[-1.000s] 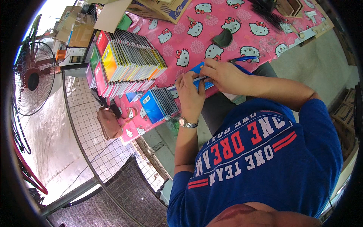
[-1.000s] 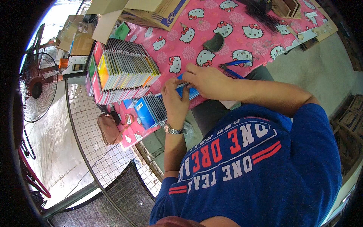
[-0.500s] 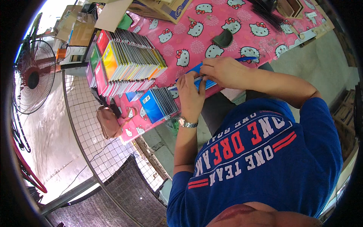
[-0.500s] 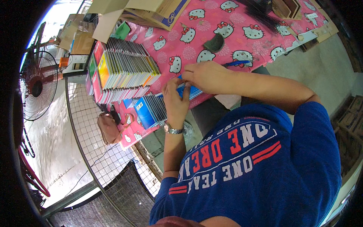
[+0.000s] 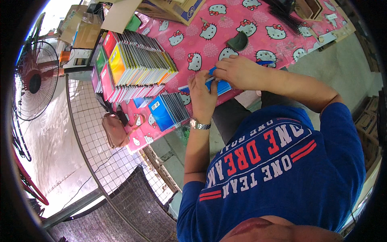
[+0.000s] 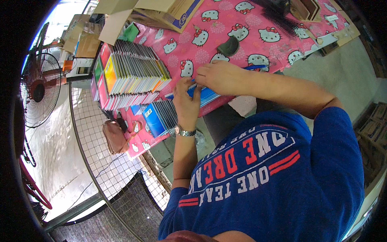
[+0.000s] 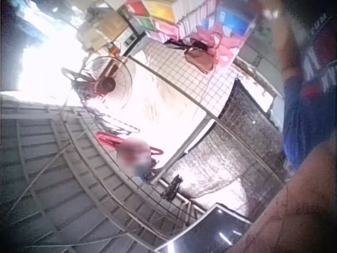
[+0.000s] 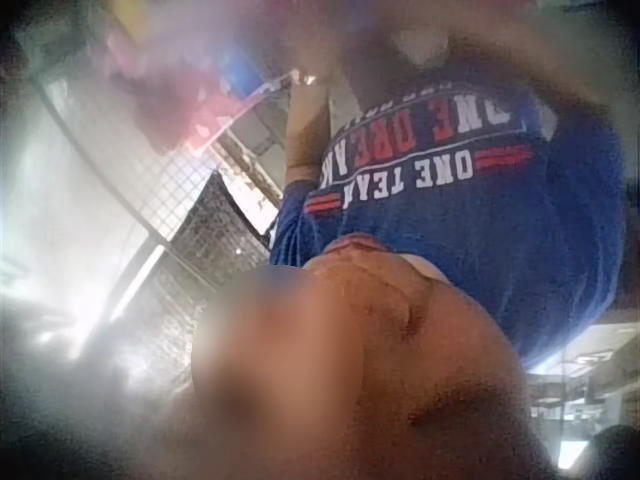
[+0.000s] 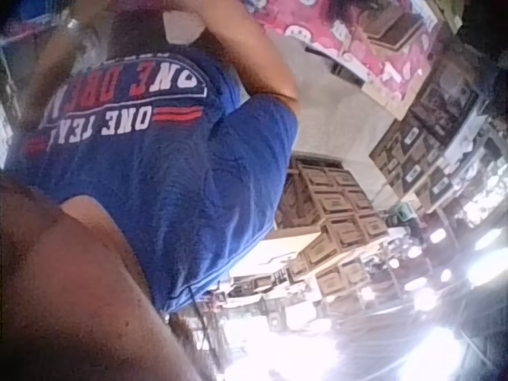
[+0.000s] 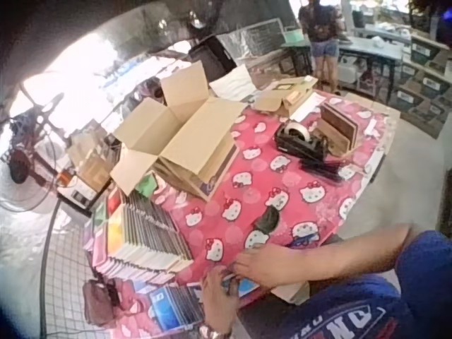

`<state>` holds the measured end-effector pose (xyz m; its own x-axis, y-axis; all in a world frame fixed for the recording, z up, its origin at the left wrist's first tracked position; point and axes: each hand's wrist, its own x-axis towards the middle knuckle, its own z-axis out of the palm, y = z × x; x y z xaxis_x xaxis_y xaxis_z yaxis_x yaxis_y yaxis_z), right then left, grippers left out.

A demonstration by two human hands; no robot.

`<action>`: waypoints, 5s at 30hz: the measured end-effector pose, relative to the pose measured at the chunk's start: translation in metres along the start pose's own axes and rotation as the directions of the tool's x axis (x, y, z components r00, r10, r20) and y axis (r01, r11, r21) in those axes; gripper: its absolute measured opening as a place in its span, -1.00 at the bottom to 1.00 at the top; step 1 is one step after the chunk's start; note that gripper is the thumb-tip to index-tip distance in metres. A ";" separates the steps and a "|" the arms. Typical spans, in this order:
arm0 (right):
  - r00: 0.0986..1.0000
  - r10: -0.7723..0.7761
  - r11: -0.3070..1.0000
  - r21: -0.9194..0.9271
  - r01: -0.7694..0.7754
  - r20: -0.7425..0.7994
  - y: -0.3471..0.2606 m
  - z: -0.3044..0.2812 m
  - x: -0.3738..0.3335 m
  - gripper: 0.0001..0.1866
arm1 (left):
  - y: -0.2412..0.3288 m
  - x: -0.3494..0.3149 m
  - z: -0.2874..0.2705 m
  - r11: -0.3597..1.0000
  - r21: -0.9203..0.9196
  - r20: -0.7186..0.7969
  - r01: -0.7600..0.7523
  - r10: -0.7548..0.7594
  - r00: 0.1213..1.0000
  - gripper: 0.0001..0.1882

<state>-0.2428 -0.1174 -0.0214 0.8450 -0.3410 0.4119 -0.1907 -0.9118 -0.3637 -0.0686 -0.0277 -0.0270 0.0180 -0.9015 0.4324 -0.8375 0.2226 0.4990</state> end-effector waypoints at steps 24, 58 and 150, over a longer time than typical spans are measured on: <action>0.976 0.216 0.935 0.280 -0.219 0.040 -0.015 -0.021 -0.006 -0.69 | 0.009 -0.003 -0.014 0.992 0.087 0.197 -0.095 0.076 0.977 -0.71; 0.908 0.288 0.909 0.211 -0.359 0.304 -0.011 -0.017 0.002 -0.70 | 0.013 -0.006 -0.018 0.980 0.170 0.154 -0.103 0.077 0.985 -0.74; 0.869 -0.057 0.233 0.853 -0.467 0.492 0.052 -0.002 0.059 -0.54 | -0.030 -0.015 -0.032 0.947 -0.254 0.141 0.195 -0.163 0.976 -0.71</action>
<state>-0.2045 -0.1853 -0.0142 0.9908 -0.1317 -0.0323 -0.0134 0.1421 -0.9898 -0.0264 -0.0096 -0.0247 0.0768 -0.9690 0.2347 -0.6510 0.1296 0.7479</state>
